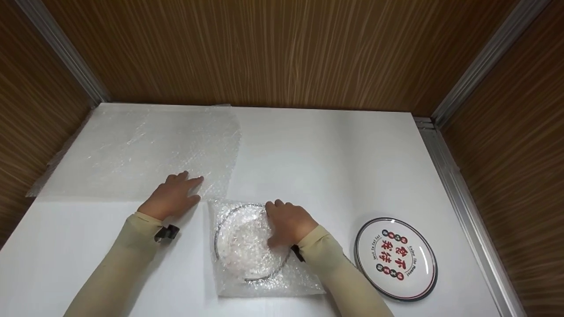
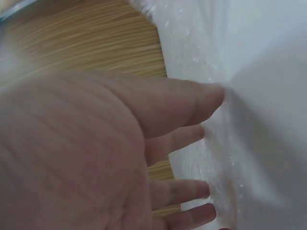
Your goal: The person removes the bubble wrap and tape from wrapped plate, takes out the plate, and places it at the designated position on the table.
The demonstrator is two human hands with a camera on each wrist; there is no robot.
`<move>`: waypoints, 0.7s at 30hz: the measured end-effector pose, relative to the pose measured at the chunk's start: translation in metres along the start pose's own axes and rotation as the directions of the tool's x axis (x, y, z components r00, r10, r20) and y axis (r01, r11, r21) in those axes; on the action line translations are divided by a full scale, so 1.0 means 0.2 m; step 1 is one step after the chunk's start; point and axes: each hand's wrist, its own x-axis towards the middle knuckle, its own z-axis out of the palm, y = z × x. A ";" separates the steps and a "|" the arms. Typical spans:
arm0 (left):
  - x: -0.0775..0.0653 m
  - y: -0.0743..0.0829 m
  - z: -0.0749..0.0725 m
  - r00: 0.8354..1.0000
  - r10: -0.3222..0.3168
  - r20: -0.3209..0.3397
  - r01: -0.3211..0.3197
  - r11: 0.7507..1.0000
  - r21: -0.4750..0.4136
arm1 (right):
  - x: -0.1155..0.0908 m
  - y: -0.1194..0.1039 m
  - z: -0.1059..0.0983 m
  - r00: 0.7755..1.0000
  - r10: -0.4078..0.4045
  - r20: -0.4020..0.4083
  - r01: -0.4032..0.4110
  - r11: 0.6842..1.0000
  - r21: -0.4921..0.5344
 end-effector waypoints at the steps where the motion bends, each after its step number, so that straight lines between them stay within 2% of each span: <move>1: -0.01 0.01 0.00 1.000 0.000 -0.015 0.000 1.000 0.014 | 0.00 0.00 0.01 1.000 0.002 -0.004 -0.002 1.000 0.002; 4: -0.04 0.06 -0.02 1.000 0.011 -0.028 -0.010 0.999 0.032 | 0.00 -0.01 0.02 1.000 0.010 -0.004 -0.010 0.999 0.038; 5: -0.06 0.09 -0.04 0.999 0.033 -0.032 -0.032 0.999 0.033 | 0.00 -0.02 0.02 1.000 0.015 -0.002 -0.015 0.999 0.050; 7: -0.11 0.15 -0.07 0.991 0.124 -0.041 -0.123 0.992 0.022 | 0.00 -0.03 0.02 1.000 0.019 0.001 -0.019 0.998 0.064; 8: -0.15 0.20 -0.08 0.983 0.178 -0.042 -0.177 0.984 0.014 | 0.00 -0.03 0.02 1.000 0.021 0.002 -0.021 0.998 0.067; 10: -0.22 0.31 -0.10 0.953 0.301 -0.026 -0.301 0.953 -0.014 | 0.00 -0.04 0.02 1.000 0.022 -0.005 -0.022 0.998 0.052; 12: -0.29 0.40 -0.09 0.917 0.398 0.029 -0.397 0.917 -0.034 | 0.01 -0.06 0.02 1.000 0.023 -0.013 -0.023 0.999 0.029; 13: -0.32 0.44 -0.08 0.904 0.422 0.069 -0.421 0.906 -0.036 | 0.01 -0.06 0.01 1.000 0.019 -0.015 -0.019 1.000 0.019; 15: -0.37 0.50 -0.04 0.885 0.442 0.146 -0.442 0.896 -0.035 | 0.01 -0.06 0.00 1.000 0.010 0.000 -0.010 0.999 0.031; 16: -0.38 0.52 -0.02 0.881 0.439 0.179 -0.441 0.897 -0.030 | 0.00 -0.05 -0.01 1.000 0.000 0.015 0.000 0.999 0.050; 18: -0.40 0.54 0.03 0.881 0.415 0.227 -0.425 0.905 -0.005 | -0.03 -0.03 -0.04 0.998 -0.041 0.049 0.035 0.994 0.104; 21: -0.41 0.56 0.07 0.884 0.391 0.254 -0.409 0.912 0.018 | -0.09 0.02 -0.09 0.988 -0.123 0.090 0.103 0.975 0.198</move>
